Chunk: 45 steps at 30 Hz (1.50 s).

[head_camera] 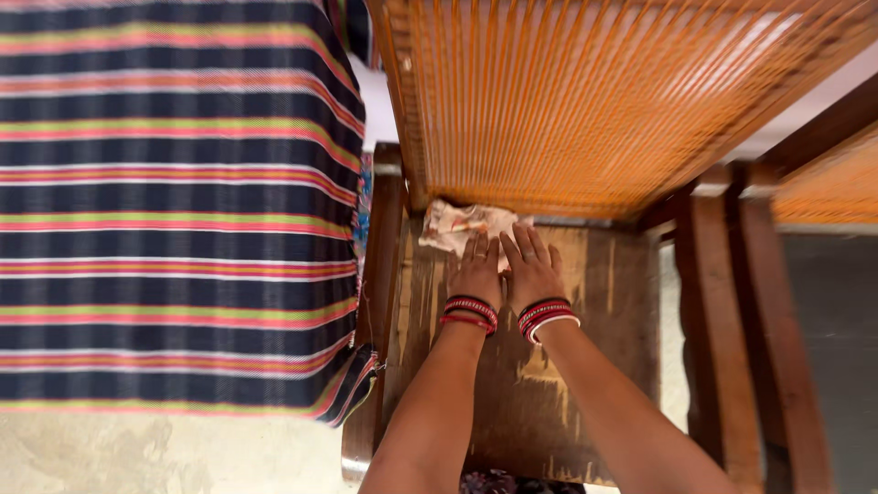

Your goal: The person reattaches the woven backrest to a wooden chair by aligning the panels, pressing them into the frame, and then wipes the wooden surface with a cloth.

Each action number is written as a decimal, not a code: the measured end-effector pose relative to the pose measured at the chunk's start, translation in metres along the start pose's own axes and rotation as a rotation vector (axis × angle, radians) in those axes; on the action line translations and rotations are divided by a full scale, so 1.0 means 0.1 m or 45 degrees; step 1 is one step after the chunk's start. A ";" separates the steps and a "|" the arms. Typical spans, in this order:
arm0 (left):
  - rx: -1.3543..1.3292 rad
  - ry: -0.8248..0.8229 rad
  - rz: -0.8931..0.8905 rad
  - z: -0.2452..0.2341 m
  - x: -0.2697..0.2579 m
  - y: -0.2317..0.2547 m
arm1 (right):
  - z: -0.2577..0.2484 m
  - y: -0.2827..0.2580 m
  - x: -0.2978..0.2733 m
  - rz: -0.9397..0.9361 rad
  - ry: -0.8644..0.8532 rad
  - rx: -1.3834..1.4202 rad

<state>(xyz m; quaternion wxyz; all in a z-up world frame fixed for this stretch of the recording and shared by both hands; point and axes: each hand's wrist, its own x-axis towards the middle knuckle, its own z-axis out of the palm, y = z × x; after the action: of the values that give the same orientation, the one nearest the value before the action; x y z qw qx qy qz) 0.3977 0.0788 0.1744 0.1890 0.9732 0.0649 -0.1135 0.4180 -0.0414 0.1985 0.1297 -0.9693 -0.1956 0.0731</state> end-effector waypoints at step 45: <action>-0.463 -0.187 -0.118 1.73 -0.52 0.35 | 1.32 1.95 -0.69 0.368 -0.676 -0.047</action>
<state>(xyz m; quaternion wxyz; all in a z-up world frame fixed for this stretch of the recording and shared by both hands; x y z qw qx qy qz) 0.3194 -0.0243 0.0429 0.3603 0.9082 0.1152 -0.1792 0.4000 -0.2131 0.0243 0.0444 -0.9363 -0.0839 0.3380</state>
